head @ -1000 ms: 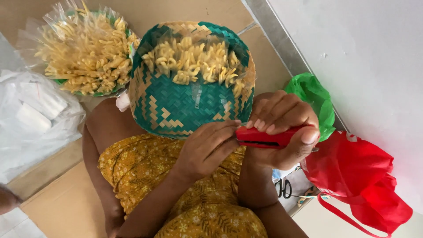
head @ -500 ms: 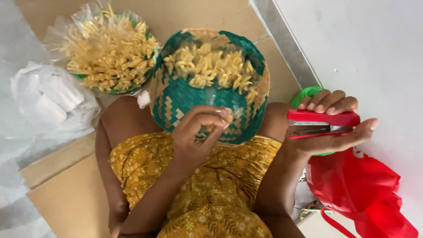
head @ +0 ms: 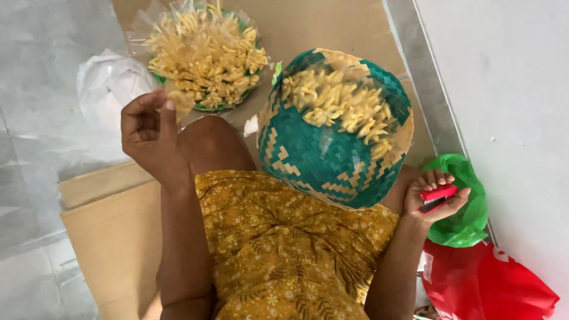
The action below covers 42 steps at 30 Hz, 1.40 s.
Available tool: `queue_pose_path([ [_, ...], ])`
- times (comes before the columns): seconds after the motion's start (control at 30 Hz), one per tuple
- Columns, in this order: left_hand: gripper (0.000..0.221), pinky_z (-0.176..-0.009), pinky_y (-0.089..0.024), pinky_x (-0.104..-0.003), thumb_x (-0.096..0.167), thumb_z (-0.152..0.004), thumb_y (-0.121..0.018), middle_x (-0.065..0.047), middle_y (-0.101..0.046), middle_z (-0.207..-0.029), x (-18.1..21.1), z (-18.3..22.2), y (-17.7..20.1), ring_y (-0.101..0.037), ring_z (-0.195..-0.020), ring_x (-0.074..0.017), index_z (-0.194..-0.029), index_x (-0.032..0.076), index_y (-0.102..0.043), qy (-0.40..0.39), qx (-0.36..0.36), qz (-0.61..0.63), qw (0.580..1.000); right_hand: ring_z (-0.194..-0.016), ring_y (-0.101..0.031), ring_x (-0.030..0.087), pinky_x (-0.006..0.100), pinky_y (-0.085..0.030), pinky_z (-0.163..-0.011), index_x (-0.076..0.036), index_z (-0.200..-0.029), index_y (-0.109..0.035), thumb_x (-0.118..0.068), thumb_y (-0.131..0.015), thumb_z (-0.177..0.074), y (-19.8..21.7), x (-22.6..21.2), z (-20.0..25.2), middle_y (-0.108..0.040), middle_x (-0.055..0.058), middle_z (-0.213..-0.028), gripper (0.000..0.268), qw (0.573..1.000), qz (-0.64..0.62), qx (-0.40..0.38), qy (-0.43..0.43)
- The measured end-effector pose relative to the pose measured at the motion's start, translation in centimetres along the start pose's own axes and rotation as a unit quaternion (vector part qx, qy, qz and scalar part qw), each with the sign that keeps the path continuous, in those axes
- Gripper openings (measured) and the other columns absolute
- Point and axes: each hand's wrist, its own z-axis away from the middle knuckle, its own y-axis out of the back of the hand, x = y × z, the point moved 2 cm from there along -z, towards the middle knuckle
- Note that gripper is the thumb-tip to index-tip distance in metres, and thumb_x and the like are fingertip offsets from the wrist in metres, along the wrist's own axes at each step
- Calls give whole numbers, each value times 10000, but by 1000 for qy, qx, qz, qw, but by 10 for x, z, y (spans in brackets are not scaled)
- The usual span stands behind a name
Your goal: Sealing small plastic snack bags by folding the tops and using a handheld stapler.
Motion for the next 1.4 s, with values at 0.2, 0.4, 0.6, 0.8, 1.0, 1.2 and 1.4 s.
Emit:
queue_pose_path([
  [0.2, 153, -966, -544, -286, -54, -988, -690, -70, -660, -1114, -52, -10, 36, -631, -1046, -155, -1023, 64, -598, 32, 62, -12, 997, -776, -620, 124, 213, -576, -661, -78, -1067, -704, -420, -673, -988, -3, 9, -11, -664, 28, -904, 352, 999, 49, 8, -18],
  [0.4, 107, -971, -558, -297, 29, -964, -708, -115, -703, -1149, -102, -13, 64, -670, -1043, -176, -1035, 37, -628, 119, 74, -54, 989, -769, -595, 115, 205, -540, -675, -64, -1055, -723, -401, -677, -988, -8, 11, -15, -657, 36, -917, 346, 998, 62, 4, -31],
  [0.6, 131, -938, -564, -282, -28, -958, -705, -126, -714, -1097, -143, -30, 41, -689, -1003, -172, -1032, 23, -609, 104, -28, -47, 993, -806, -618, 117, 209, -565, -716, -61, -1081, -726, -401, -681, -1007, -11, 16, -20, -671, 37, -940, 351, 996, 71, -15, -43],
  [0.8, 127, -926, -511, -324, -25, -952, -657, -44, -734, -1071, -147, -62, -14, -672, -992, -171, -948, 85, -593, 74, -143, -125, 979, -750, -627, 106, 192, -557, -656, -79, -1027, -736, -409, -686, -981, -11, 17, -21, -677, 21, -892, 337, 996, 78, 19, -34],
  [1.0, 180, -800, -540, -333, -94, -842, -662, -43, -746, -974, -208, -68, -35, -704, -865, -213, -972, 23, -620, -17, -213, -205, 955, -758, -621, 105, 190, -561, -662, -85, -1020, -737, -417, -684, -979, -12, 19, -22, -664, 22, -889, 338, 995, 98, 26, -21],
  [1.2, 167, -742, -480, -381, -75, -829, -626, -90, -626, -907, -233, -67, -37, -594, -794, -287, -938, 43, -580, -53, -261, -237, 934, -748, -604, 99, 183, -555, -638, -76, -1009, -734, -418, -676, -981, -10, 20, -26, -648, 21, -880, 348, 994, 101, 31, -19],
  [1.4, 99, -755, -470, -368, 81, -854, -663, 4, -632, -795, -246, -67, -39, -601, -814, -220, -843, 135, -580, -215, -212, -490, 818, -709, -591, 94, 177, -531, -602, -89, -975, -714, -413, -700, -948, -13, 21, -26, -641, 12, -850, 326, 993, 97, 68, -9],
])
